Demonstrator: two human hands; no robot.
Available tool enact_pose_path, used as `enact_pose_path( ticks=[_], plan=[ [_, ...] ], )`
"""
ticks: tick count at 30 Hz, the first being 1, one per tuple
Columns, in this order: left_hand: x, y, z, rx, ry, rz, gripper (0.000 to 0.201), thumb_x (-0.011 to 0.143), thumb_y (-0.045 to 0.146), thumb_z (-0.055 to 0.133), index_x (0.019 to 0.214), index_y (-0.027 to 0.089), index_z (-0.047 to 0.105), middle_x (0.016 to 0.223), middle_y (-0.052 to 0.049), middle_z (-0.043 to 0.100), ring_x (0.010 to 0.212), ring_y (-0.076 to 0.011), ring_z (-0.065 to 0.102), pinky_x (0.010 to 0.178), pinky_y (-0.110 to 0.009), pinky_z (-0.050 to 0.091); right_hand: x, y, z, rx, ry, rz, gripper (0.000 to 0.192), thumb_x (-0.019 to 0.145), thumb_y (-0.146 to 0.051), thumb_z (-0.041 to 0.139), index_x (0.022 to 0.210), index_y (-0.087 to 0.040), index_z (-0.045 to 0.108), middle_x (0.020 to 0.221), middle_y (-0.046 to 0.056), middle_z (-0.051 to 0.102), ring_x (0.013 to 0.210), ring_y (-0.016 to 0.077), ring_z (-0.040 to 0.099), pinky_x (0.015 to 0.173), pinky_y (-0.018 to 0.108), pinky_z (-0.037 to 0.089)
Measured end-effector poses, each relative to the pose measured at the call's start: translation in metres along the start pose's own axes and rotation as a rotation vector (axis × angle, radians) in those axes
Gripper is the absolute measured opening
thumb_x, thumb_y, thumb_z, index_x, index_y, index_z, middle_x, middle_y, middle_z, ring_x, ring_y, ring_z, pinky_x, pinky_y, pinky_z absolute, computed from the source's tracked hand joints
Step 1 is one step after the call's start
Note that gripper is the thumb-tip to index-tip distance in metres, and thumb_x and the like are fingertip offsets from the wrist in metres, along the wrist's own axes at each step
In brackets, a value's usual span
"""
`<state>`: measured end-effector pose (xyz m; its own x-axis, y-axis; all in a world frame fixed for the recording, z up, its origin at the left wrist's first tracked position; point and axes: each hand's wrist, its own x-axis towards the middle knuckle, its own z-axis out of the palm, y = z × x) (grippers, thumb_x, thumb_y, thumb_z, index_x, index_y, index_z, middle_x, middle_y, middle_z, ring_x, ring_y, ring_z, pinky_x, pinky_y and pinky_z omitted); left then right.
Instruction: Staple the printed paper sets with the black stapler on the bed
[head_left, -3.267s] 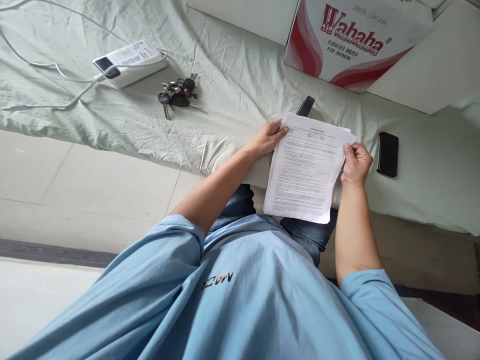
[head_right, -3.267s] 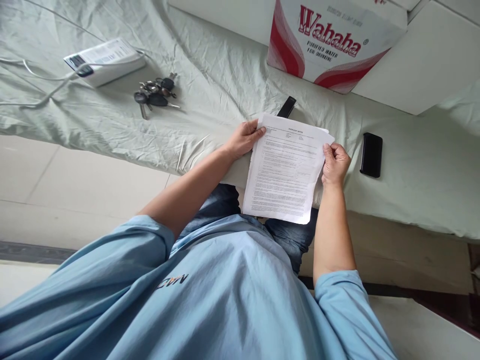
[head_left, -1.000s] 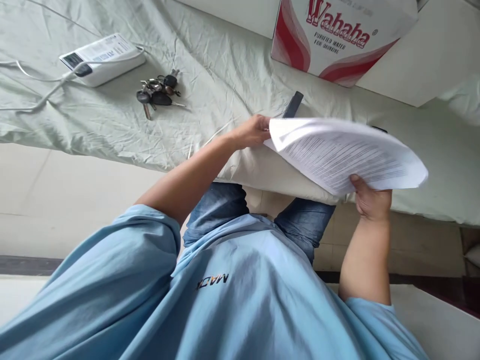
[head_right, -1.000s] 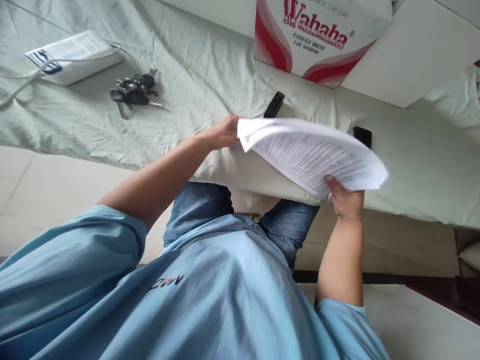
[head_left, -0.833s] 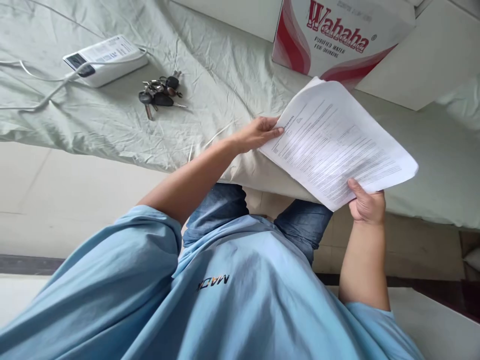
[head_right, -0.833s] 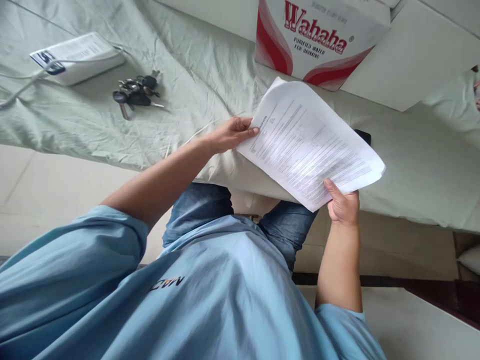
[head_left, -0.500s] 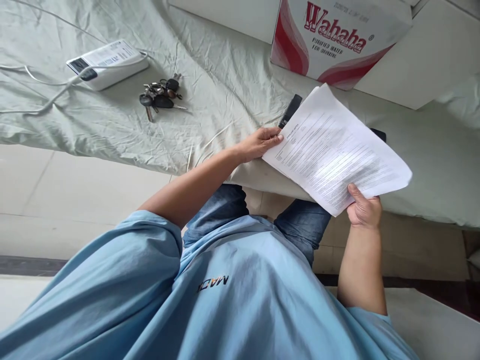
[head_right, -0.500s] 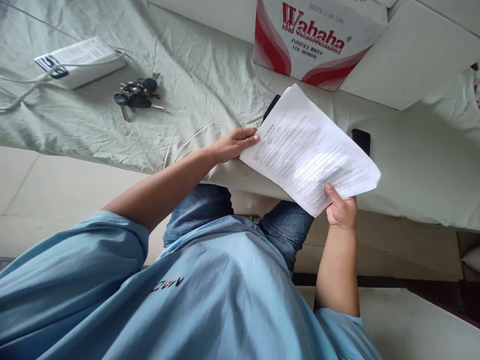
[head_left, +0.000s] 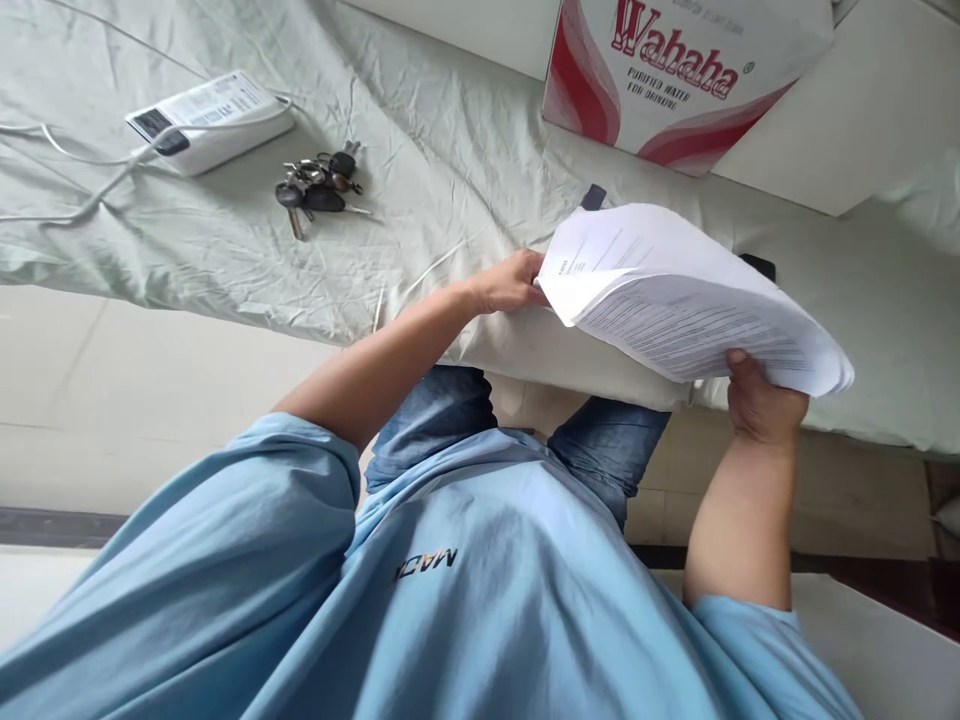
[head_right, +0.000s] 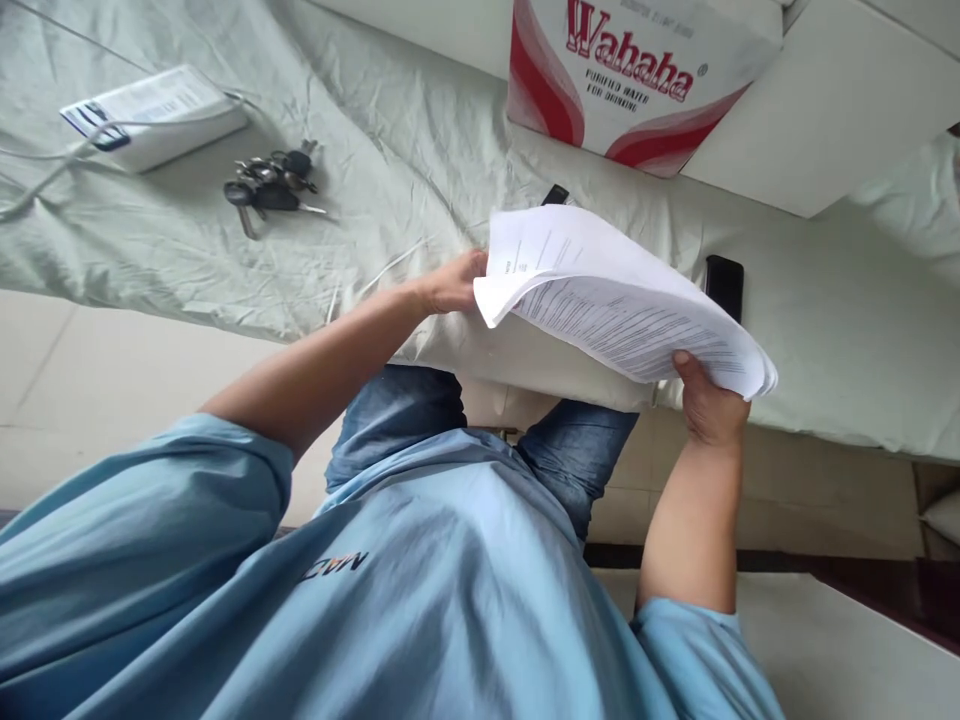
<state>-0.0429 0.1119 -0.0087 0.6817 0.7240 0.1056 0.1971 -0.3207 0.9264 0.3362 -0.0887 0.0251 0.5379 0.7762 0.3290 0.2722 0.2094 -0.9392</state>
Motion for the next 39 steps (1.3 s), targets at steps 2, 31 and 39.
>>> enact_pose_path(
  ticks=[2, 31, 39],
  plan=[
    [0.003, -0.003, 0.004, 0.014, -0.082, -0.033, 0.063, 0.085, 0.051, 0.093, 0.139, 0.02, 0.083, 0.106, -0.011, 0.088, 0.121, -0.0379, 0.084, 0.109, -0.047, 0.066, 0.002, 0.004, 0.001, 0.013, 0.007, 0.021, 0.047, 0.067, -0.045, 0.11, 0.102, -0.032, 0.081, 0.128, 0.003, 0.087, 0.152, 0.0354, 0.076, 0.138, 0.067, 0.058],
    [0.014, 0.05, 0.007, -0.101, -0.445, -0.291, 0.025, 0.092, 0.052, 0.086, 0.092, 0.027, 0.088, 0.074, -0.004, 0.073, 0.071, -0.0227, 0.073, 0.061, -0.033, 0.06, 0.049, -0.035, 0.043, -0.092, -0.563, 0.379, 0.094, 0.063, -0.071, 0.115, 0.137, -0.025, 0.082, 0.113, 0.01, 0.089, 0.103, 0.029, 0.084, 0.105, 0.05, 0.072],
    [0.01, 0.019, -0.004, -0.032, -0.143, -0.281, 0.021, 0.091, 0.042, 0.089, 0.091, 0.026, 0.076, 0.064, 0.002, 0.059, 0.059, -0.0171, 0.057, 0.07, -0.039, 0.057, 0.064, 0.012, 0.094, -0.069, -0.406, 0.408, 0.046, 0.072, -0.058, 0.108, 0.096, -0.027, 0.085, 0.089, 0.004, 0.088, 0.105, 0.0362, 0.089, 0.094, 0.057, 0.078]
  ],
)
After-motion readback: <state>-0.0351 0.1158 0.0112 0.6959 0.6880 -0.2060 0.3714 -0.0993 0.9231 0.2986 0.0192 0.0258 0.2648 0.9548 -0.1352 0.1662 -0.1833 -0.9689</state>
